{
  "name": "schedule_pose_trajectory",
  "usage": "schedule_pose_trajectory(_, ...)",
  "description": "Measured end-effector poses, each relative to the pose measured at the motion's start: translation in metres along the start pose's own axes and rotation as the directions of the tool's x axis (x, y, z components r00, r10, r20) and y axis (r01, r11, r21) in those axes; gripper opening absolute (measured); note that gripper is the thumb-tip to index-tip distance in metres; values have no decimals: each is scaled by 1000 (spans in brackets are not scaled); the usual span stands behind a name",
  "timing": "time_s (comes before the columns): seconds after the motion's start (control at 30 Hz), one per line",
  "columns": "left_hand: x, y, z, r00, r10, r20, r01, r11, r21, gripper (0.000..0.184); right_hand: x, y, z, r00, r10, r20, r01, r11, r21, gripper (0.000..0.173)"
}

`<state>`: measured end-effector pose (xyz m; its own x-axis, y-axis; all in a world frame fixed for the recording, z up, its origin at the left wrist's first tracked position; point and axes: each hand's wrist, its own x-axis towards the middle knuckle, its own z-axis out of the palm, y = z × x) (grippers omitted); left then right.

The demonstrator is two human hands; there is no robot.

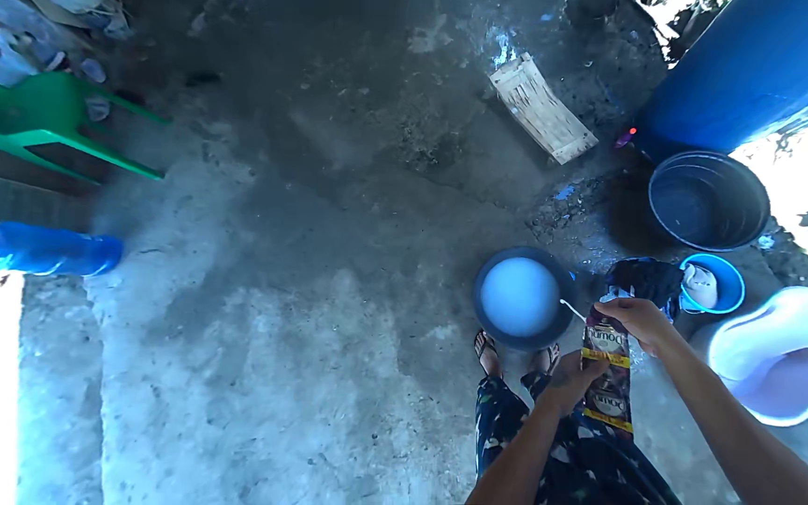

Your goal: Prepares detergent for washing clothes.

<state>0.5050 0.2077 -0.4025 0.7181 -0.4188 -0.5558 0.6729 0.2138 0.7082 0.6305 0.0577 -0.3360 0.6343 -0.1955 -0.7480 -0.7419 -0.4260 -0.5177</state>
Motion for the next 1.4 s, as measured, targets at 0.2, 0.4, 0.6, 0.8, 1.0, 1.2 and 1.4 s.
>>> schedule_pose_trajectory(0.2,-2,0,12,959,-274,-72,257,947,-192,44,2,29,7,999,25,-48,-29,996,-80,39)
schedule_pose_trajectory(0.4,8,-3,12,945,-311,-101,274,920,-280,41,-16,32,7,971,217,101,-214,976,-34,39)
schedule_pose_trajectory(0.6,16,-4,18,923,-319,-217,292,945,-149,47,-15,43,11,979,201,41,-196,975,-100,34)
schedule_pose_trajectory(0.8,21,11,19,924,-260,-282,300,948,109,53,-13,48,14,985,164,-57,-169,981,-99,34)
schedule_pose_trajectory(1.0,27,24,20,926,-195,-324,299,903,310,51,-6,62,17,976,197,-98,-194,980,40,46)
schedule_pose_trajectory(1.2,27,26,20,931,-187,-313,301,879,370,46,7,71,17,918,268,293,-363,864,348,33)
schedule_pose_trajectory(1.4,25,32,19,924,-182,-336,330,824,461,47,18,78,37,943,327,62,-332,915,230,53)
